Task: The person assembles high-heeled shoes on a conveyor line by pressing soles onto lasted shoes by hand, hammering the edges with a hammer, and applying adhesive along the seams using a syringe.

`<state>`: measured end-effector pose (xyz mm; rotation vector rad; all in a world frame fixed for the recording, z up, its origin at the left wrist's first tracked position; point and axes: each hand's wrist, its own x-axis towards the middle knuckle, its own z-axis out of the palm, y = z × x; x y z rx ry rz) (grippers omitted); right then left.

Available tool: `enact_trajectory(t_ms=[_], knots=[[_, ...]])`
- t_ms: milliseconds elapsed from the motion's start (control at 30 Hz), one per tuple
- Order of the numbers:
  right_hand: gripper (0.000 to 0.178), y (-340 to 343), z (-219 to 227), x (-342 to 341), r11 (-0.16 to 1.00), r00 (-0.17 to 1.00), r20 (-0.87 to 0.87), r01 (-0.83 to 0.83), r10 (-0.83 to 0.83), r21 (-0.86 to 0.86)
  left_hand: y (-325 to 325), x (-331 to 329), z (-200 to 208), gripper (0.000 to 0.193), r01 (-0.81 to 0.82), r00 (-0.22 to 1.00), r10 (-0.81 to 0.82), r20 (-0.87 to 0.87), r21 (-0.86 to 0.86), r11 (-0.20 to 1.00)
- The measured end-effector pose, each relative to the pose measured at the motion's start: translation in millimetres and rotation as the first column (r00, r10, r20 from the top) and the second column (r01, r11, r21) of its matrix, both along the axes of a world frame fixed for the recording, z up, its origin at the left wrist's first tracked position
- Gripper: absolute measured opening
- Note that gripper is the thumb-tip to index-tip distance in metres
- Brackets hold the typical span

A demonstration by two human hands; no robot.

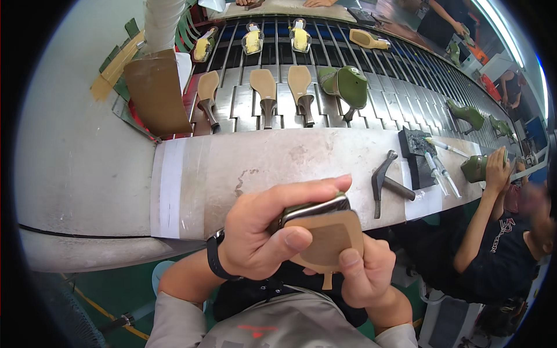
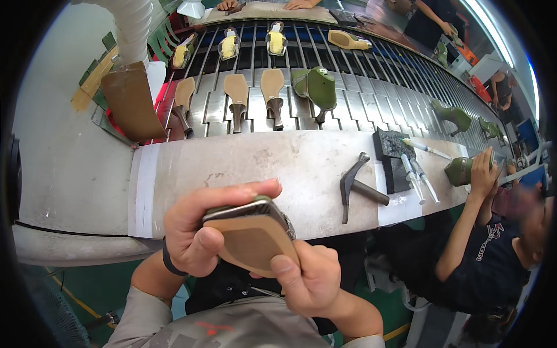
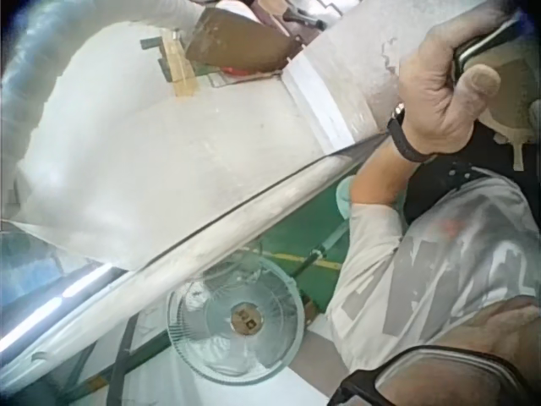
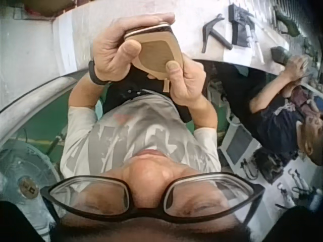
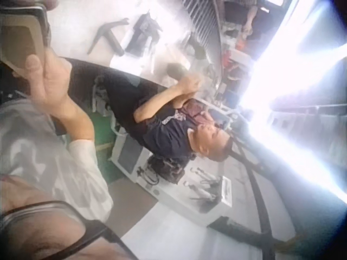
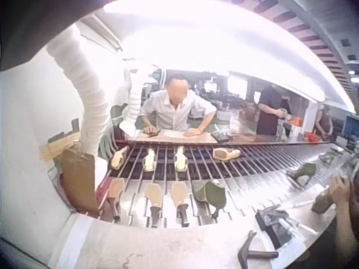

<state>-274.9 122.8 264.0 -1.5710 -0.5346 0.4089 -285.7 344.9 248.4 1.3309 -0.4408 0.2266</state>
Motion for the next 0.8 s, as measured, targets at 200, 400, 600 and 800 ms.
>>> enact_trajectory(t_ms=[200, 400, 600, 800], knots=[[0.020, 20, 1, -14, 0.997, 0.976, 0.214, -0.030, 0.044, -0.070, 5, -28, 12, 0.045, -0.171, 0.980, 0.165, -0.109, -0.045, 0.984], [0.023, 30, 6, -15, 0.992, 0.967, 0.250, -0.015, 0.047, -0.128, 16, -28, 22, 0.029, -0.218, 0.973, 0.221, -0.071, 0.048, 0.975], [0.023, 42, 23, -17, 0.977, 0.959, 0.274, -0.020, 0.079, -0.212, 27, -37, 44, 0.019, -0.290, 0.943, 0.315, -0.111, 0.195, 0.937], [0.021, 47, 13, -17, 0.987, 0.944, 0.296, -0.120, 0.147, -0.108, 26, -41, 43, 0.025, -0.410, 0.894, 0.429, -0.129, 0.148, 0.900]])
